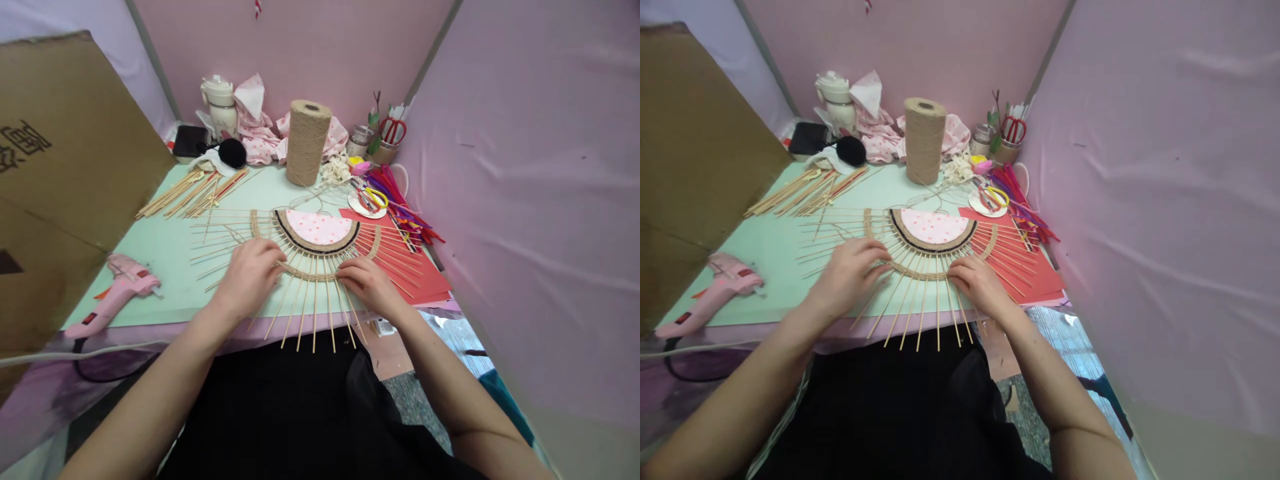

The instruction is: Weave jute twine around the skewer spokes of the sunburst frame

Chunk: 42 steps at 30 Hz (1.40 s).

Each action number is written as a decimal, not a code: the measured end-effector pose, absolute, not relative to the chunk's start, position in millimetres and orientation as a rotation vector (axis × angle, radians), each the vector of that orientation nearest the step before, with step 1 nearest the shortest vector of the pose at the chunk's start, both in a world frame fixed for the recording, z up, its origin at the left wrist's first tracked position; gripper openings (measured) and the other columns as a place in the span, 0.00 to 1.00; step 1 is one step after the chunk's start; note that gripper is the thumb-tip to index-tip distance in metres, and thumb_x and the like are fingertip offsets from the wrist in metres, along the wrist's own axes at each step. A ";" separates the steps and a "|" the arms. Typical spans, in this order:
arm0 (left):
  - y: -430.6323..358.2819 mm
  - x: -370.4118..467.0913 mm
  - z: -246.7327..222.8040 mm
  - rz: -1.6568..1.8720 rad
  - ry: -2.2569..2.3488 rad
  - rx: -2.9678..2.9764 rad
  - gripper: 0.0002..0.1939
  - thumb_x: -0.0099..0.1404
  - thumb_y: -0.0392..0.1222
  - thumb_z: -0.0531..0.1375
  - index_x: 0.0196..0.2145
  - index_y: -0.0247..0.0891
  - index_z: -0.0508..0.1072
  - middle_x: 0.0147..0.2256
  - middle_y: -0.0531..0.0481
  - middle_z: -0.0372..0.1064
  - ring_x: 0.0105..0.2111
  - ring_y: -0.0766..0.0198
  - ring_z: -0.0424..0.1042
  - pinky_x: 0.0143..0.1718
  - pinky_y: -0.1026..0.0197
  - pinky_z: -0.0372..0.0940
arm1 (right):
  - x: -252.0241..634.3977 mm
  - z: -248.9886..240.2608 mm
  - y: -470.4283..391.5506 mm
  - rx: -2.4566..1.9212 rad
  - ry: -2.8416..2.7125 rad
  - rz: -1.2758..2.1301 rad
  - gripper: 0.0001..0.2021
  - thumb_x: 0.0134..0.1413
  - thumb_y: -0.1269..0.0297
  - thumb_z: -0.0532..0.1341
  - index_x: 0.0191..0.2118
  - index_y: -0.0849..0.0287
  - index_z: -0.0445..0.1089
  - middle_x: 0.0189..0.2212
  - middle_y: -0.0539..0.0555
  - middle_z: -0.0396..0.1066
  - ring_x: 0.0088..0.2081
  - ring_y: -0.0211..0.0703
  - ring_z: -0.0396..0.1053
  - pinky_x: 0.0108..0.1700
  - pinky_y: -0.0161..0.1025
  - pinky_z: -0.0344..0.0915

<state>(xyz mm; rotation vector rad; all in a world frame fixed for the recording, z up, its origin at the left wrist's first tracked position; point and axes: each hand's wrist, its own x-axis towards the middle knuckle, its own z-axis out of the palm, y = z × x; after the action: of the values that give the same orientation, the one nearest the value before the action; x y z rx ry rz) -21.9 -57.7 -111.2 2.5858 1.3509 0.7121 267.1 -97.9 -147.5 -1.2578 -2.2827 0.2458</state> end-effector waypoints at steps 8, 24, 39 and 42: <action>-47.8 0.6 -137.1 0.448 1.272 2.725 0.06 0.68 0.38 0.56 0.33 0.38 0.72 0.40 0.43 0.70 0.45 0.51 0.63 0.44 0.48 0.54 | 267.2 -151.3 -100.0 -1.293 -2.256 0.268 0.11 0.67 0.63 0.55 0.42 0.57 0.74 0.41 0.58 0.75 0.44 0.47 0.71 0.51 0.49 0.67; -48.0 -13.8 -148.5 0.490 1.105 2.801 0.11 0.70 0.35 0.48 0.38 0.37 0.70 0.44 0.40 0.68 0.46 0.51 0.62 0.47 0.49 0.58 | 273.4 -160.5 -99.3 -1.312 -2.339 0.175 0.12 0.68 0.68 0.52 0.49 0.59 0.71 0.46 0.59 0.74 0.49 0.47 0.69 0.53 0.48 0.65; -48.8 -8.5 -151.4 0.481 1.261 2.913 0.08 0.68 0.32 0.52 0.35 0.35 0.71 0.39 0.42 0.71 0.39 0.53 0.68 0.43 0.51 0.64 | 264.7 -143.0 -103.6 -1.319 -2.275 0.193 0.10 0.67 0.67 0.54 0.46 0.57 0.72 0.46 0.58 0.75 0.48 0.49 0.71 0.52 0.49 0.66; -47.7 -9.2 -152.5 0.579 1.207 2.927 0.07 0.68 0.32 0.53 0.34 0.35 0.70 0.39 0.43 0.71 0.39 0.54 0.67 0.49 0.50 0.62 | 254.9 -137.3 -104.8 -1.306 -2.286 0.140 0.09 0.66 0.66 0.56 0.46 0.57 0.72 0.46 0.59 0.74 0.48 0.49 0.70 0.51 0.48 0.66</action>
<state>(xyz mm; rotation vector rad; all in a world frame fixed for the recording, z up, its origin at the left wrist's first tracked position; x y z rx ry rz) -9.2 -47.7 -152.5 2.9275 1.2070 0.5793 254.9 -104.8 -137.3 -1.3056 -2.2863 0.1403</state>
